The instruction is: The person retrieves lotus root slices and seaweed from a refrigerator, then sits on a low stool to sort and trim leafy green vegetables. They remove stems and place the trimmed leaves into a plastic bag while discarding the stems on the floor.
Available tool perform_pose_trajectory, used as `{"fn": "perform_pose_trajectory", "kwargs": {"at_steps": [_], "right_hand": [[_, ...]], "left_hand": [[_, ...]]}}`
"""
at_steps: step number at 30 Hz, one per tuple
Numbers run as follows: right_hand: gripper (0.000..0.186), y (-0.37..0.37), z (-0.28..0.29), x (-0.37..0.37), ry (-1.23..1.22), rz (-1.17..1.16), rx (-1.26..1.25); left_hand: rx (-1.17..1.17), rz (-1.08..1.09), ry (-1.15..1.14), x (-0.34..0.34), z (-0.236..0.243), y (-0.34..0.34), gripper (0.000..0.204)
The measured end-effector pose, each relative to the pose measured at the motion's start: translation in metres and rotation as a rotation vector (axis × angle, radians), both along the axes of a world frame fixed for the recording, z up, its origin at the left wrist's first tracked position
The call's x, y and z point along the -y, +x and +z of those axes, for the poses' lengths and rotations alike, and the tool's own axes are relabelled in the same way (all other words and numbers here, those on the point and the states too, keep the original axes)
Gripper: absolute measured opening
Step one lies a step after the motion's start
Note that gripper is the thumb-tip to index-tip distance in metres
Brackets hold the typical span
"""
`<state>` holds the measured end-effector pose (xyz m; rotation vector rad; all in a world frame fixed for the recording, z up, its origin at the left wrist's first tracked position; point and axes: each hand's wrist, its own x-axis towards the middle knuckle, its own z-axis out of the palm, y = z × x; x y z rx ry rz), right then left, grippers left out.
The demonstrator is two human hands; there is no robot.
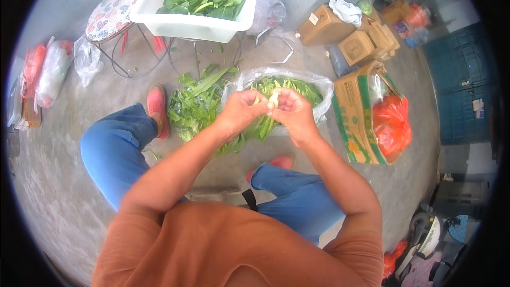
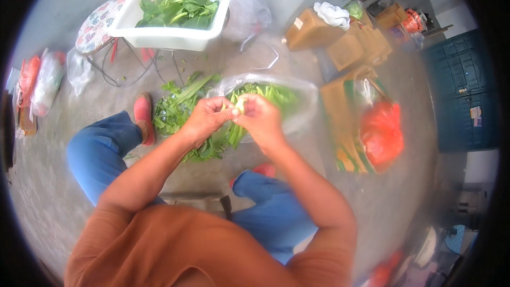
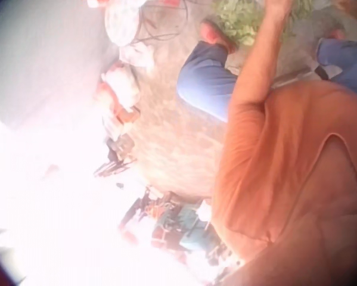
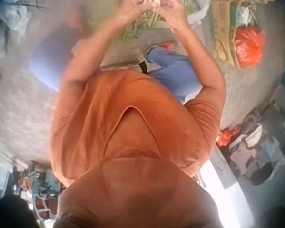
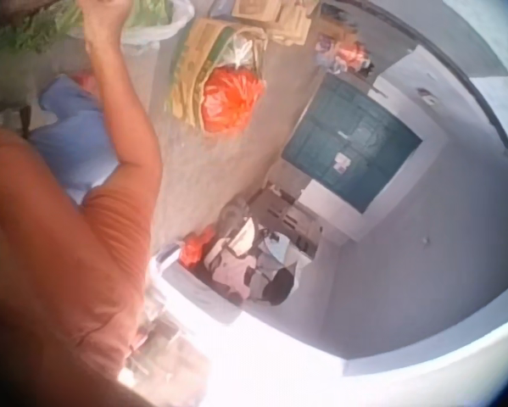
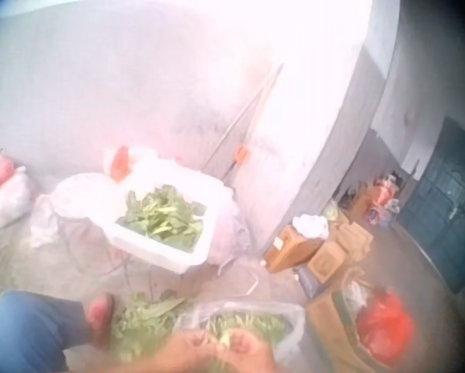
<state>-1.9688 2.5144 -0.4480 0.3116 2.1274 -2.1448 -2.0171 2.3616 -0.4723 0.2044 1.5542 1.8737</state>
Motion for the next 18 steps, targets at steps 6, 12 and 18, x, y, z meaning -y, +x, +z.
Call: {"fn": "perform_pose_trajectory", "kwargs": {"at_steps": [6, 12, 18], "right_hand": [[0.038, 0.012, 0.022, 0.004, 0.015, 0.201, 0.137], [0.034, 0.026, 0.011, 0.005, 0.124, 0.341, 0.194], [0.026, 0.023, 0.006, 0.0, -0.165, 0.234, 0.158]], "left_hand": [[-0.24, -0.176, 0.061, 0.025, -0.005, 0.008, 0.01], [-0.421, -0.483, -0.049, 0.053, 0.001, 0.005, 0.013], [-0.048, -0.269, 0.07, 0.059, -0.013, 0.009, 0.02]]}}
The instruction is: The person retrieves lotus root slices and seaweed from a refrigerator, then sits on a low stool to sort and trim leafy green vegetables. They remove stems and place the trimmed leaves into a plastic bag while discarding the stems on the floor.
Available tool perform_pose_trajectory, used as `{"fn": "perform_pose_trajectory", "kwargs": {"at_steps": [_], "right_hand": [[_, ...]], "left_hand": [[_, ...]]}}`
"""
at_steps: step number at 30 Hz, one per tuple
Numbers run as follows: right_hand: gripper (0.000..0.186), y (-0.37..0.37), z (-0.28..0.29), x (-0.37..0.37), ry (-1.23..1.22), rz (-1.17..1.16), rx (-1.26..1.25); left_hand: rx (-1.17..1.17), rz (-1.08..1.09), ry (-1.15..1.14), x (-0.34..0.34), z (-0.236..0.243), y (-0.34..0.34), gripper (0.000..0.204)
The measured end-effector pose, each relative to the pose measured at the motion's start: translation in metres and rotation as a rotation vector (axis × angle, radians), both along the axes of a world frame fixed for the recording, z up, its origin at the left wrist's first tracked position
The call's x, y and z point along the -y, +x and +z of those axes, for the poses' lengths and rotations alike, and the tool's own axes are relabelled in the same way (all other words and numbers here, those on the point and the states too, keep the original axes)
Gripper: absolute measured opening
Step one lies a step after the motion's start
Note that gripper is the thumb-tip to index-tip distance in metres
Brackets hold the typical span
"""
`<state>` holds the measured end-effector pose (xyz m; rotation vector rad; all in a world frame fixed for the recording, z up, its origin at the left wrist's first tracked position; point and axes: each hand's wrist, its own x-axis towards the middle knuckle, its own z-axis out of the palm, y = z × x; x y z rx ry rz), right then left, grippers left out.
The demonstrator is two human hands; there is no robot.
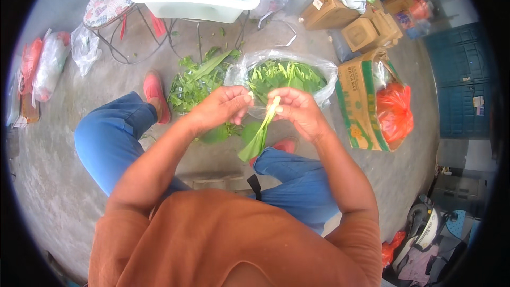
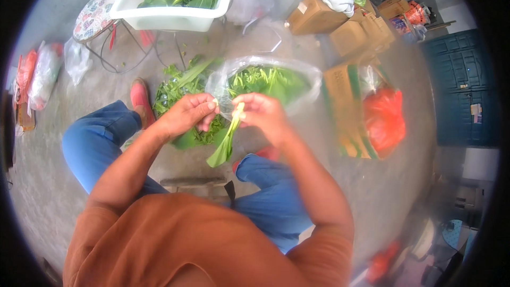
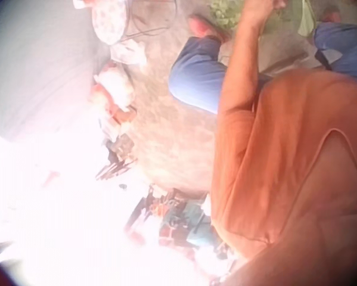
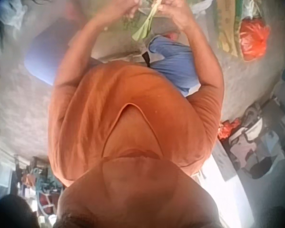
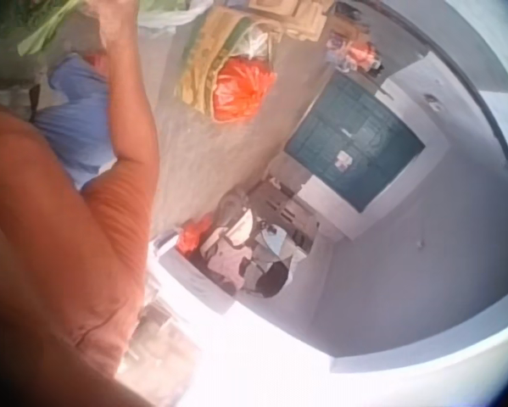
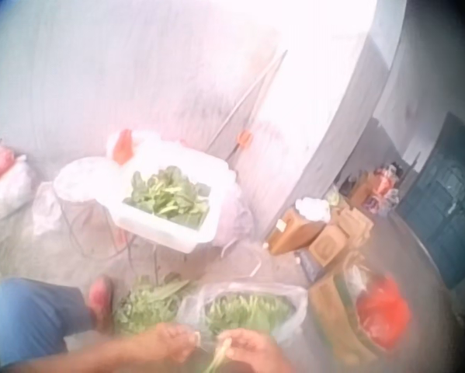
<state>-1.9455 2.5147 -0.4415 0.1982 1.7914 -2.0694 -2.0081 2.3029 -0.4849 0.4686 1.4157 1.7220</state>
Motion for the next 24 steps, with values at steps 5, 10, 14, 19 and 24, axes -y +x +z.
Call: {"fn": "perform_pose_trajectory", "kwargs": {"at_steps": [5, 10, 14, 19, 24], "right_hand": [[0.025, -0.006, -0.007, -0.001, -0.063, 0.011, 0.004], [0.027, -0.008, -0.01, 0.006, 0.059, -0.004, 0.036], [0.023, -0.009, -0.005, 0.01, 0.182, 0.067, -0.013], [0.019, -0.008, -0.006, 0.012, 0.579, 0.211, -0.192], [0.014, -0.006, -0.022, 0.022, 0.6, 0.078, -0.129]], "left_hand": [[-0.123, 0.101, -0.054, -0.018, -0.004, 0.017, 0.016], [-0.051, 0.051, -0.083, -0.017, -0.005, 0.016, 0.015], [-0.001, -0.057, -0.045, -0.012, -0.011, 0.014, 0.007], [-0.114, -0.117, -0.085, -0.009, -0.006, 0.01, 0.008], [-0.125, -0.099, -0.252, -0.007, -0.015, 0.007, 0.008]]}}
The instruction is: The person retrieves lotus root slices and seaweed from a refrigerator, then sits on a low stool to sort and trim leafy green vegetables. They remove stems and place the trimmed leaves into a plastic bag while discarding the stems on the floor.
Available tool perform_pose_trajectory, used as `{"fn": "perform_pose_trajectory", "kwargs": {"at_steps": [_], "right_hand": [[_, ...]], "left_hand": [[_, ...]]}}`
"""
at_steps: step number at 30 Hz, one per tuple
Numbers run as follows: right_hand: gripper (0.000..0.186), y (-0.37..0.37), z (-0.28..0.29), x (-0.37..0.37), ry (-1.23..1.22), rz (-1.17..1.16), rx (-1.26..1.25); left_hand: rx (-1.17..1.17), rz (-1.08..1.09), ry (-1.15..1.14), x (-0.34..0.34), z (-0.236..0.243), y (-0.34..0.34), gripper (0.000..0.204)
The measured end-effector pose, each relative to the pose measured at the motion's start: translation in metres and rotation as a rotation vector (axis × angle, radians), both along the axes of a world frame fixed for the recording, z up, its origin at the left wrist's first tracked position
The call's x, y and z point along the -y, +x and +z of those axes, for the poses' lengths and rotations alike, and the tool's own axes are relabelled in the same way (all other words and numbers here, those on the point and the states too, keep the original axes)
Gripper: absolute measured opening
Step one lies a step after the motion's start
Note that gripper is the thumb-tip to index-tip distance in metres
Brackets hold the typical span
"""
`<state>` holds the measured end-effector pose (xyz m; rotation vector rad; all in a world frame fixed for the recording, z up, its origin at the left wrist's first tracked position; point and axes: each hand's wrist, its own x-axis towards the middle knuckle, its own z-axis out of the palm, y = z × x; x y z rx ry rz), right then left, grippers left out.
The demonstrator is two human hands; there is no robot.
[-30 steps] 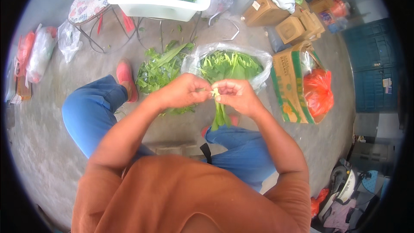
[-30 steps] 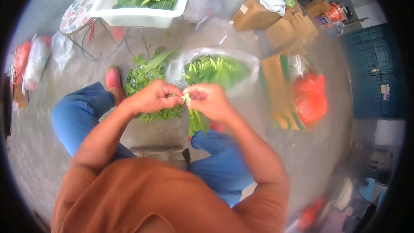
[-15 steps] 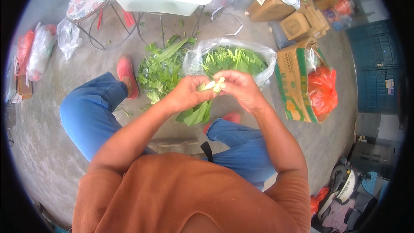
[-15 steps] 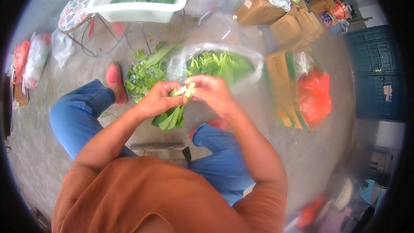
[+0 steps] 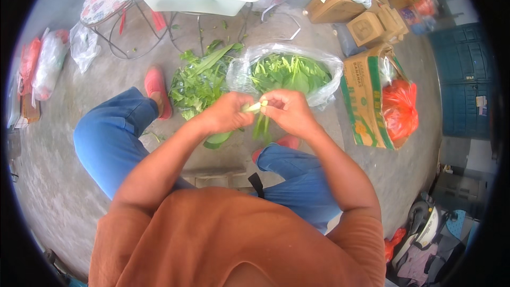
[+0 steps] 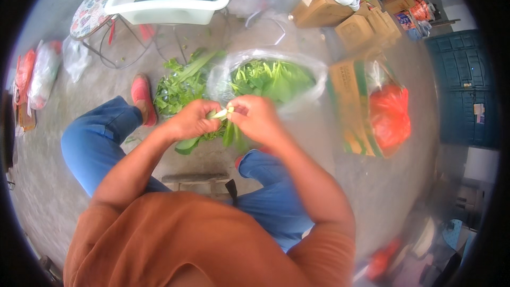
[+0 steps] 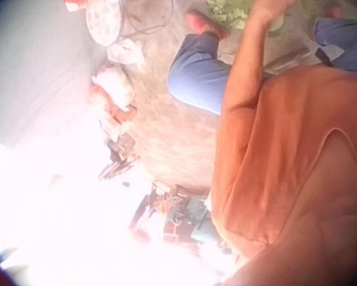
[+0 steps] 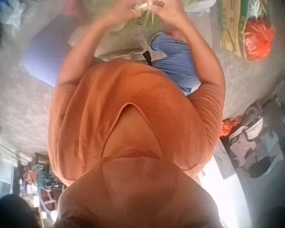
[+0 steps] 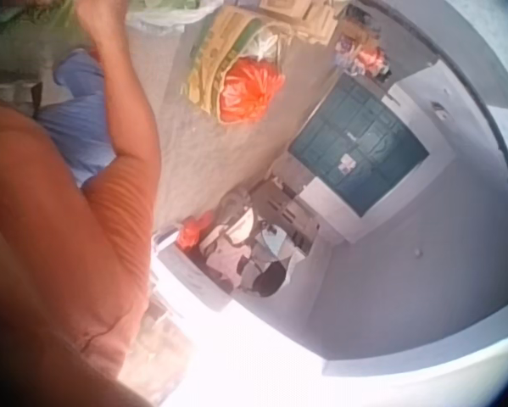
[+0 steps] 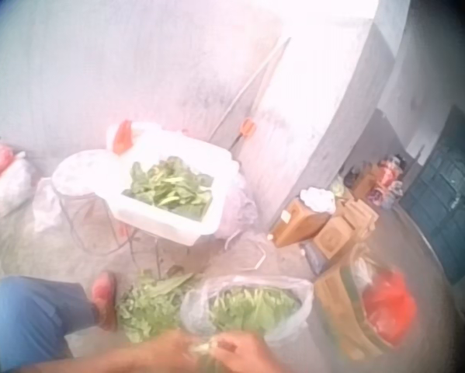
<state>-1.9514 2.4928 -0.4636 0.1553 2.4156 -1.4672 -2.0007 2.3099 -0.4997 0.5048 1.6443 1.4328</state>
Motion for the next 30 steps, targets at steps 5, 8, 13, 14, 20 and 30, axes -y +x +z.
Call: {"fn": "perform_pose_trajectory", "kwargs": {"at_steps": [5, 8, 13, 14, 20, 30], "right_hand": [[0.008, -0.002, -0.022, -0.007, -0.007, -0.163, -0.058], [0.006, -0.017, -0.007, -0.03, -0.115, -0.357, 0.098], [0.01, -0.013, 0.005, 0.007, -0.433, -0.437, 0.247], [0.013, -0.012, 0.005, 0.011, -0.46, -0.443, 0.266], [0.019, -0.01, -0.005, 0.008, -0.321, -0.357, 0.208], [0.025, -0.011, -0.013, -0.004, -0.076, -0.026, 0.025]], "left_hand": [[0.021, -0.021, 0.01, 0.006, -0.002, -0.004, 0.006], [0.058, 0.032, 0.043, 0.012, 0.003, -0.002, 0.006], [-0.442, 0.274, -0.052, -0.008, 0.002, 0.012, 0.024], [-0.429, 0.281, -0.073, -0.01, 0.001, 0.013, 0.028], [-0.247, 0.239, 0.023, -0.017, -0.011, 0.012, 0.029], [0.04, 0.037, 0.119, -0.004, -0.014, 0.002, 0.024]]}}
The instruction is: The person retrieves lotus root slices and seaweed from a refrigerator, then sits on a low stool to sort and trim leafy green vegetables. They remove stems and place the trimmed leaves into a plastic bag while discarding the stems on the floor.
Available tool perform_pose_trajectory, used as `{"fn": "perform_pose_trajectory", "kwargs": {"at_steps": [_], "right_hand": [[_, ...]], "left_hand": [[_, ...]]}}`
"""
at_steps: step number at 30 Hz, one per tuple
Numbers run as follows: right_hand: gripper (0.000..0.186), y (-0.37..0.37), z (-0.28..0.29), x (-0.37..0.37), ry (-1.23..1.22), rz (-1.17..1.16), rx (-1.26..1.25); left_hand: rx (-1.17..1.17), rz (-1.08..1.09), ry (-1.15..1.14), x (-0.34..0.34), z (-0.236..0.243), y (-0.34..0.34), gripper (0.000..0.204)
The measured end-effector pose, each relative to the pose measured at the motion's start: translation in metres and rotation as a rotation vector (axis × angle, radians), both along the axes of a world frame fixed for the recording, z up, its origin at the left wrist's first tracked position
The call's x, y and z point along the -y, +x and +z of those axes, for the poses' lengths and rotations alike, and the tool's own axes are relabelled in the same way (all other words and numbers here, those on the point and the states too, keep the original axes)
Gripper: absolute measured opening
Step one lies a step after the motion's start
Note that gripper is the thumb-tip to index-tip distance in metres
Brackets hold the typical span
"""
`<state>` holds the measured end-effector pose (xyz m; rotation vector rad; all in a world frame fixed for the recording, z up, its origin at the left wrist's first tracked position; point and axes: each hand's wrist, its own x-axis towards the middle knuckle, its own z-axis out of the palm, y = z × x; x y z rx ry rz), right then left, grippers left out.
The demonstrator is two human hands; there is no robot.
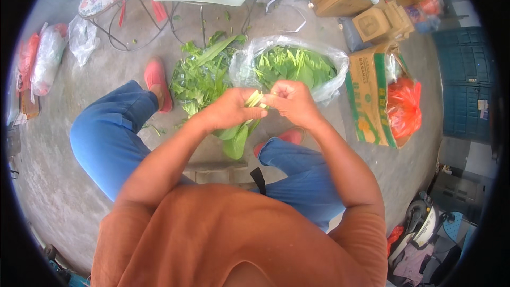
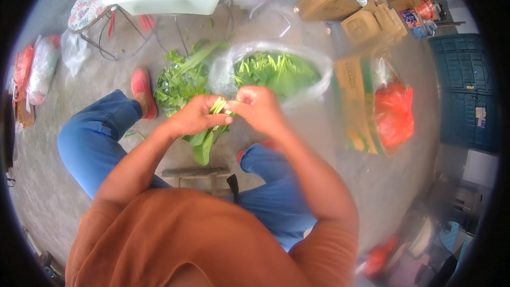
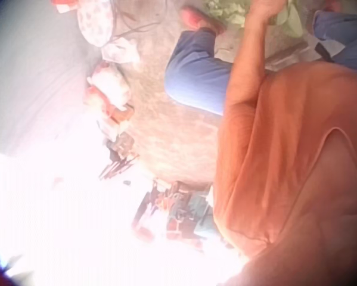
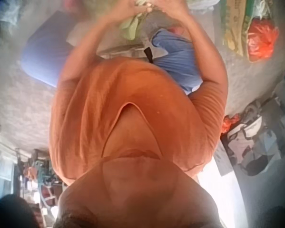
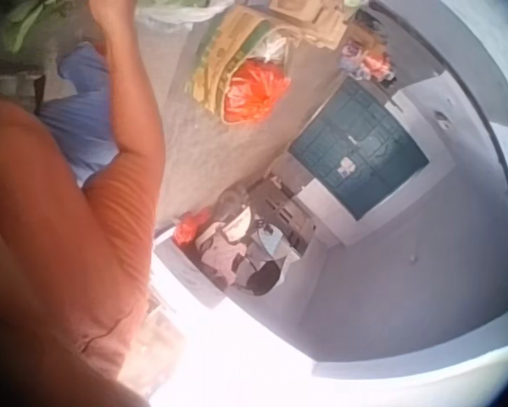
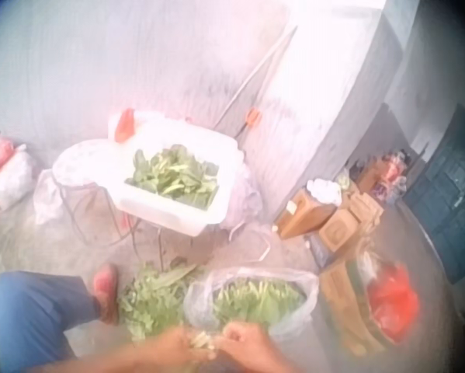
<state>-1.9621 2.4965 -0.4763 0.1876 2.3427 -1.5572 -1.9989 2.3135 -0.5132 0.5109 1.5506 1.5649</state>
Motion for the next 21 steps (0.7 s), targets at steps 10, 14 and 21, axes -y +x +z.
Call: {"fn": "perform_pose_trajectory", "kwargs": {"at_steps": [10, 14, 21], "right_hand": [[0.018, -0.001, 0.021, -0.01, -0.216, 0.319, 0.321], [0.019, 0.001, 0.026, -0.011, -0.16, 0.379, 0.34], [0.018, 0.006, 0.037, -0.007, 0.336, 0.293, 0.021]], "left_hand": [[0.038, -0.358, 0.015, 0.017, 0.016, -0.017, 0.021], [-0.037, -0.419, -0.025, 0.019, 0.021, -0.016, 0.021], [-0.055, -0.343, -0.15, 0.041, 0.025, -0.023, 0.024]]}}
